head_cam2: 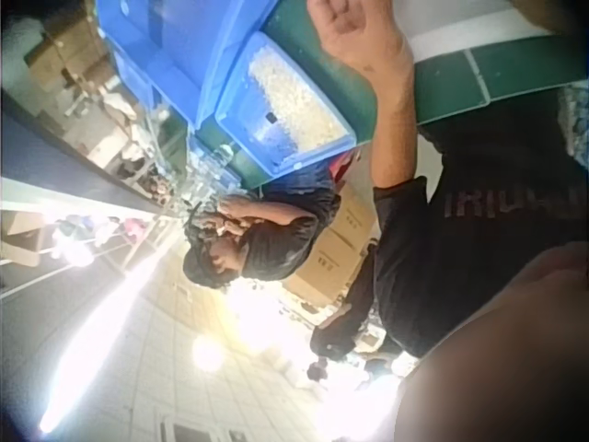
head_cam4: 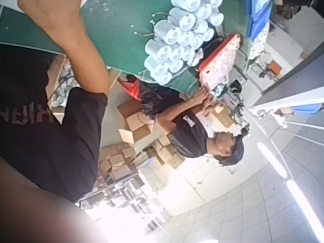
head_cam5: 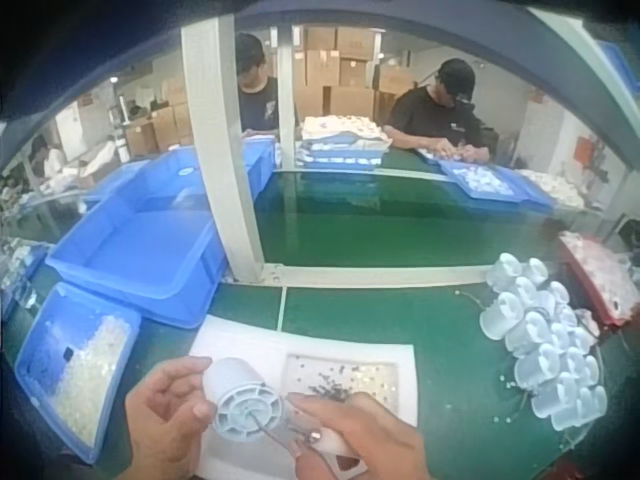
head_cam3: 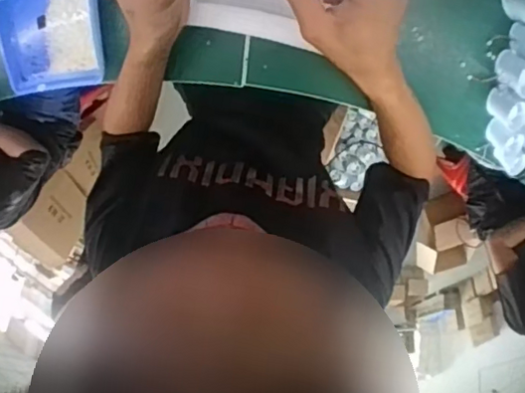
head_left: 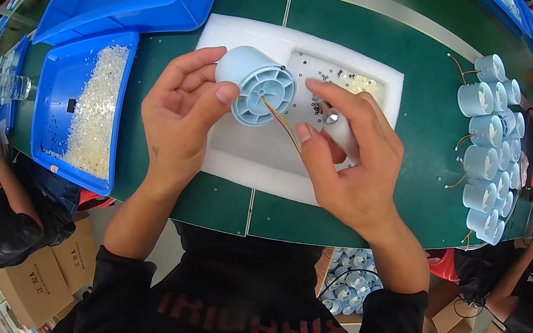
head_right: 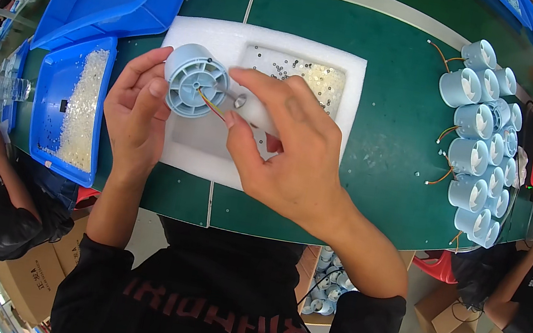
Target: Assembling small electronic motor components by placing internal parts into a housing.
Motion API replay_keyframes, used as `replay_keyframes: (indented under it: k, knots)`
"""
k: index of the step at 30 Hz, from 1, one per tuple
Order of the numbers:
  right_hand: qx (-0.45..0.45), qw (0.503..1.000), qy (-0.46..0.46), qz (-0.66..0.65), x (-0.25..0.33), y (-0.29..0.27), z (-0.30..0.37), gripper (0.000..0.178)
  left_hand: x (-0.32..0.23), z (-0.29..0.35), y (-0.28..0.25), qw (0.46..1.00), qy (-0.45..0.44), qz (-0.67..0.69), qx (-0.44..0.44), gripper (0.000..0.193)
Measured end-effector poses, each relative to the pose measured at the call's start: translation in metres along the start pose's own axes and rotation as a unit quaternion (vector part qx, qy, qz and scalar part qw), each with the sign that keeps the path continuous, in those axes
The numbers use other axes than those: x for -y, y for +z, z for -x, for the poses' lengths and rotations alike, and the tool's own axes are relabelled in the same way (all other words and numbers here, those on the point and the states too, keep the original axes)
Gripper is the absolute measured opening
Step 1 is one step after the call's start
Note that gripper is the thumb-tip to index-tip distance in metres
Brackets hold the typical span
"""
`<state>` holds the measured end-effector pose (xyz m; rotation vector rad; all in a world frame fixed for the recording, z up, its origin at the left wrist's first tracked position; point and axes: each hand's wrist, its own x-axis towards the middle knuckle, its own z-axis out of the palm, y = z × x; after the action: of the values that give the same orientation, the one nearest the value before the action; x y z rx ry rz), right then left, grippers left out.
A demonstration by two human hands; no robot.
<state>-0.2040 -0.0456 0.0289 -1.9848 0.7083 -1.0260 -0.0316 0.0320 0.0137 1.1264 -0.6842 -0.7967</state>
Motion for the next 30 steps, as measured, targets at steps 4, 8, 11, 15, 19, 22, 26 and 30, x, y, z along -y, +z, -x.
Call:
replay_keyframes:
  k: [4,8,11,15,19,22,26,30]
  knots:
    - [-0.004,0.998,-0.056,0.041,0.000,0.000,-0.004,0.034,-0.005,-0.001,0.003,0.998,-0.010,-0.028,0.046,0.042]
    - [-0.015,0.993,0.060,-0.101,-0.012,0.008,-0.007,0.020,-0.003,0.002,0.009,0.994,0.024,-0.027,0.103,0.041]
    - [0.033,0.968,0.182,-0.172,-0.015,-0.003,-0.012,0.013,0.000,0.001,0.004,0.996,0.004,-0.040,0.085,0.041]
    - [0.063,0.975,0.212,-0.011,-0.017,-0.023,-0.014,0.016,0.000,0.001,0.000,0.997,-0.023,-0.045,0.064,0.042]
    - [-0.008,0.992,0.120,-0.046,-0.027,-0.026,-0.011,0.029,0.004,-0.004,-0.006,0.998,-0.016,0.044,0.044,0.041]
    - [0.120,0.973,0.159,-0.120,-0.022,-0.040,-0.021,0.037,0.003,-0.009,-0.010,0.993,-0.017,0.109,0.027,0.044]
    - [0.123,0.931,0.142,-0.312,-0.025,-0.042,-0.024,0.079,0.004,-0.011,-0.012,0.994,-0.023,0.101,0.021,0.050]
    - [0.151,0.915,0.117,-0.356,-0.034,-0.051,-0.025,0.096,0.004,-0.011,-0.013,0.994,-0.031,0.107,0.021,0.048]
